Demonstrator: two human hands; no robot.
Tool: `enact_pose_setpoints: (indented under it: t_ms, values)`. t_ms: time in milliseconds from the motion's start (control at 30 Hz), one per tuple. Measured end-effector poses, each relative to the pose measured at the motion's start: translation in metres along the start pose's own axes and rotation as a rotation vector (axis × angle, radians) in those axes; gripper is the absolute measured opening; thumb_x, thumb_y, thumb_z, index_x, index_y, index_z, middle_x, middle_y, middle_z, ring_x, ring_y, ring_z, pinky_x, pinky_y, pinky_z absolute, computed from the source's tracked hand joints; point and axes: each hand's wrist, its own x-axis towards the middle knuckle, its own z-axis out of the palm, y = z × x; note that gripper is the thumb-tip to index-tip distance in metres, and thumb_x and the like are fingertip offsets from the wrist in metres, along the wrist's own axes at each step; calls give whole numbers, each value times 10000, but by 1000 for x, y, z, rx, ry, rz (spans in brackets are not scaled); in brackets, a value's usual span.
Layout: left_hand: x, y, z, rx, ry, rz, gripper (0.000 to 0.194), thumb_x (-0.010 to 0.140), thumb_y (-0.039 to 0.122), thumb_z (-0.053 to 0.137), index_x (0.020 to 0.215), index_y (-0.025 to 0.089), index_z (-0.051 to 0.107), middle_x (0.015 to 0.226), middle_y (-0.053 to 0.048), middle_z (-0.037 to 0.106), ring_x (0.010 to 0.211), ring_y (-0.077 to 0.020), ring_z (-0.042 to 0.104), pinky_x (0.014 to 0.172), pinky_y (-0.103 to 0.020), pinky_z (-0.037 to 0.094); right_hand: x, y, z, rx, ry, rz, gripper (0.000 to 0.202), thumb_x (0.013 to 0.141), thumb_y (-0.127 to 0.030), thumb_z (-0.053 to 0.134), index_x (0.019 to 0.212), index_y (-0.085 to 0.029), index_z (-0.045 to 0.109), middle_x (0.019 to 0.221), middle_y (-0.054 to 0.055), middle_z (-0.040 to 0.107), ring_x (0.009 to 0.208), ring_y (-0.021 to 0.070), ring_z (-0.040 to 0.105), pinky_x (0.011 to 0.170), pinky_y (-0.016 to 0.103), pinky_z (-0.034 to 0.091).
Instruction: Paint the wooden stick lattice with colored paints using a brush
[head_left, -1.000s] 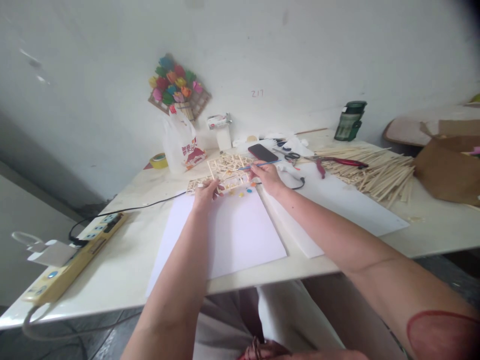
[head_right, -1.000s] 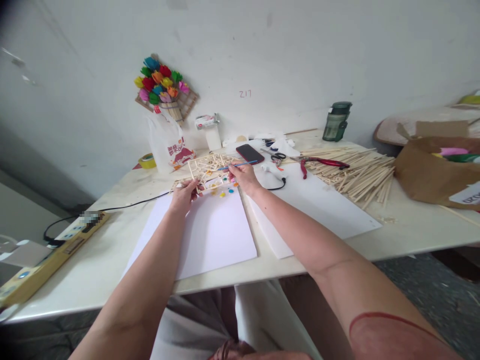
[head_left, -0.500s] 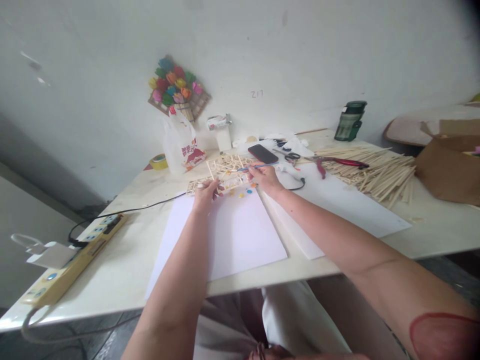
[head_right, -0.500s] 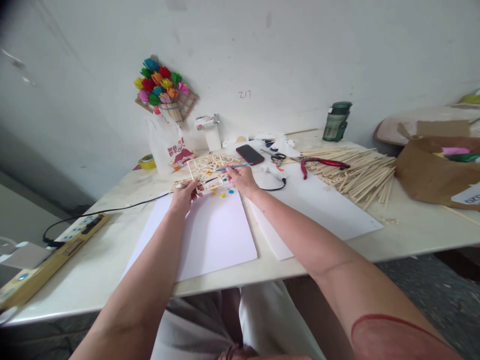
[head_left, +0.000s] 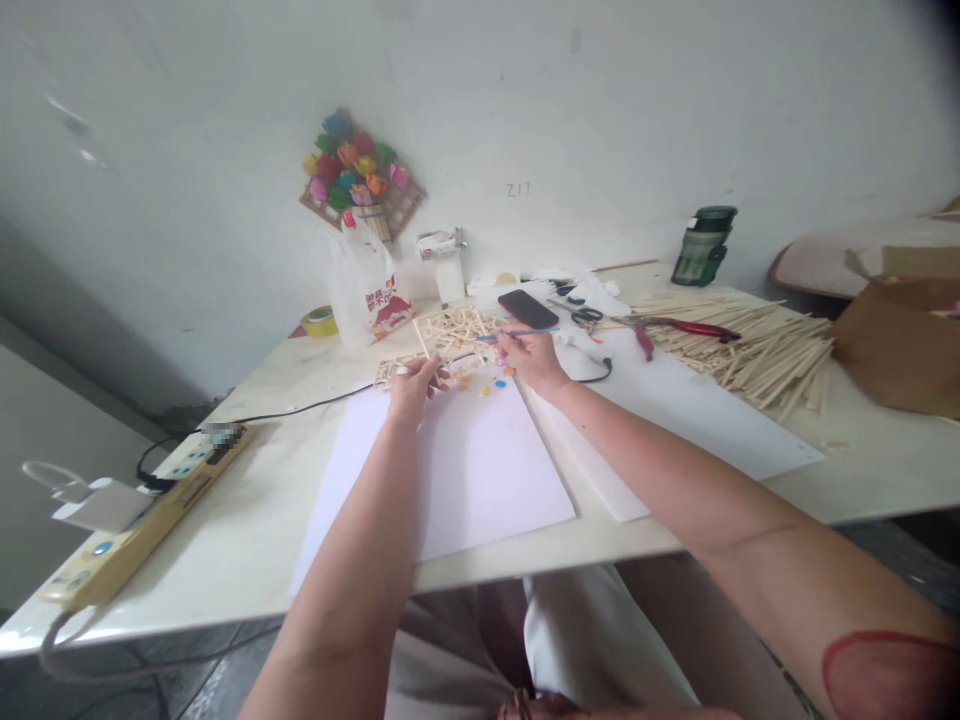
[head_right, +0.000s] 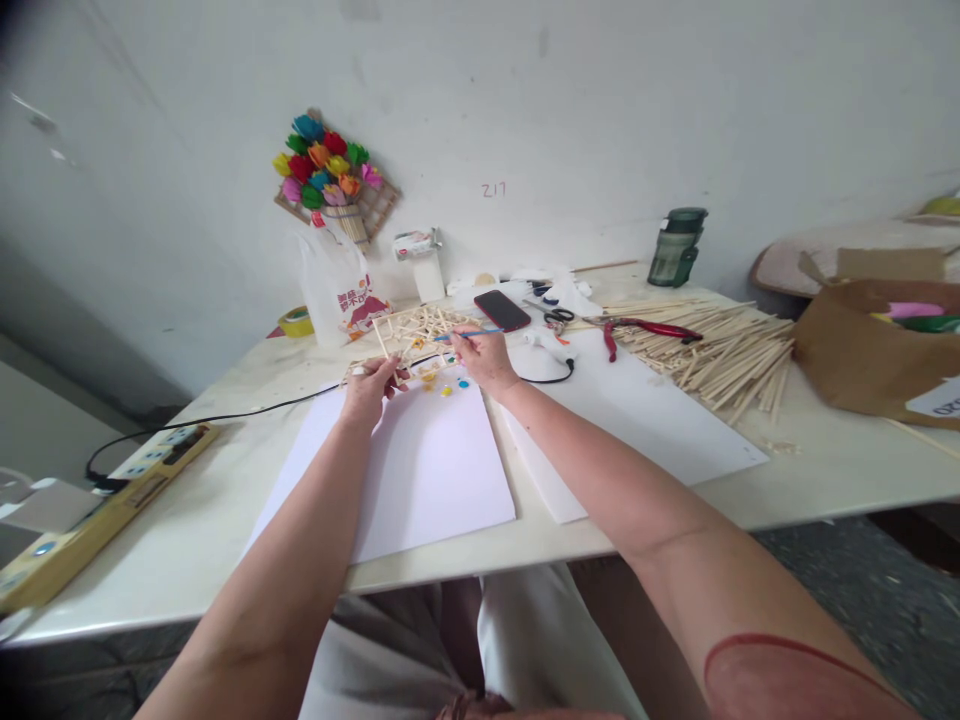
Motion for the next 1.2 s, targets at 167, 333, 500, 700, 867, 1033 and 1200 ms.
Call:
enact_pose_setpoints:
  t_ms: [167,333,500,700,867,1033,1200]
  values:
    - [-1,0,1,7,-11,1,409,636,532,722,668,137,624,593,-36,658,429,-97,569,376,-193,294,0,1,2,-17,-12,-17,361,785,-521,586,748,-170,663,559,-4,592,486,119,528,528,269,462]
    - [-1,1,1,7,-3,-1,388,644,513,719,677,136,631,603,-36,661,440,-99,576,381,-194,297,0,-1,4,5,0,49,357,770,-523,596,742,-173,666,608,16,644,498,122,552,540,274,492]
    - [0,1,1,1,-11,-3,395,633,518,725,679,137,631,603,-31,658,441,-99,578,382,-191,307,-1,-2,5,30,18,85,387,772,-550,597,687,-176,650,651,35,680,504,119,561,546,275,504]
    - [-1,1,1,5,-23,1,399,638,528,718,689,142,630,614,-34,661,444,-97,572,387,-195,306,0,3,5,46,24,126,398,801,-547,585,697,-171,661,593,38,662,518,136,583,529,270,502]
    - [-1,1,0,14,-21,-3,407,639,538,716,675,142,628,610,-40,663,447,-100,572,393,-199,306,0,2,4,56,36,133,428,779,-578,602,688,-164,655,655,57,701,519,129,597,543,271,518]
    - [-1,0,0,21,-23,-5,416,644,548,713,684,142,630,626,-45,672,454,-100,575,403,-200,309,-1,-1,5,91,60,155,506,738,-660,594,632,-167,637,577,37,657,492,122,580,509,254,508]
    - [-1,0,1,13,-24,-12,413,638,536,718,718,138,641,619,-39,666,451,-100,575,399,-198,308,0,1,4,92,50,167,531,727,-678,595,576,-170,607,524,23,611,497,119,584,516,245,517]
